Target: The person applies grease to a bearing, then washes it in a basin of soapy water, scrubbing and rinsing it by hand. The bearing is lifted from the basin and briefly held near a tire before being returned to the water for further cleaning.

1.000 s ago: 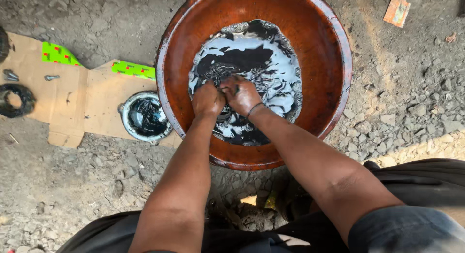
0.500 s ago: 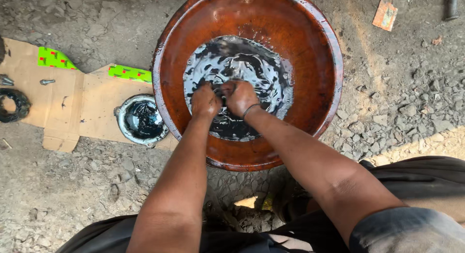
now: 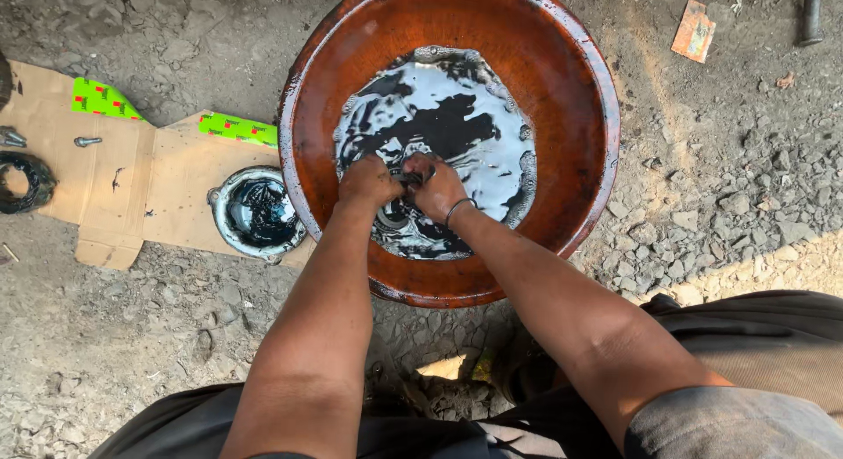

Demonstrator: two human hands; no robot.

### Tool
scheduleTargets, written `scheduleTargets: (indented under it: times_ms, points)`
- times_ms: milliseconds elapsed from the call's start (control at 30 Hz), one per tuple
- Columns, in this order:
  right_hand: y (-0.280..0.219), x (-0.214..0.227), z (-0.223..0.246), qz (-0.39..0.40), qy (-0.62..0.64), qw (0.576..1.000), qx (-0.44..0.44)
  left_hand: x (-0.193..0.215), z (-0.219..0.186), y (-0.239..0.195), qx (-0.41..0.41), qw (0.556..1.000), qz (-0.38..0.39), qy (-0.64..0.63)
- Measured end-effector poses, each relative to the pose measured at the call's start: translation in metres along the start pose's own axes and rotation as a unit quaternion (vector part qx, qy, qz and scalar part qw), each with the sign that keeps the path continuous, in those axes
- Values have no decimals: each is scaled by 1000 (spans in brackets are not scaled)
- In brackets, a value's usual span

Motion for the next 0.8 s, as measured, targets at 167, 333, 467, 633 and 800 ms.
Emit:
scheduleTargets:
  times_ms: [167, 333, 467, 633, 800]
  points:
    - [0, 24, 19, -47, 56, 997, -35, 4, -14, -3, -24, 997, -61, -40]
    - [6, 22, 53, -36, 5, 996, 82, 7, -7, 6, -68, 976, -152, -138]
    - [17, 27, 50, -5, -37, 997, 67, 9, -10, 0, -55, 980, -146, -126]
    - [19, 41, 37, -35, -14, 999, -24, 11, -21, -8, -32, 982, -129, -133]
    - [16, 38, 59, -11, 87, 996, 22, 17, -24, -9, -73, 974, -175, -124]
Point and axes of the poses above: each hand's wrist, its own y-axis towards the middle knuckle, its own x-axis out of the back of the hand, z = x × y, the point moved 8 cm from there along y, towards the middle knuckle, and after that the axes turned 7 degrees about -x, right-handed, at the moved point
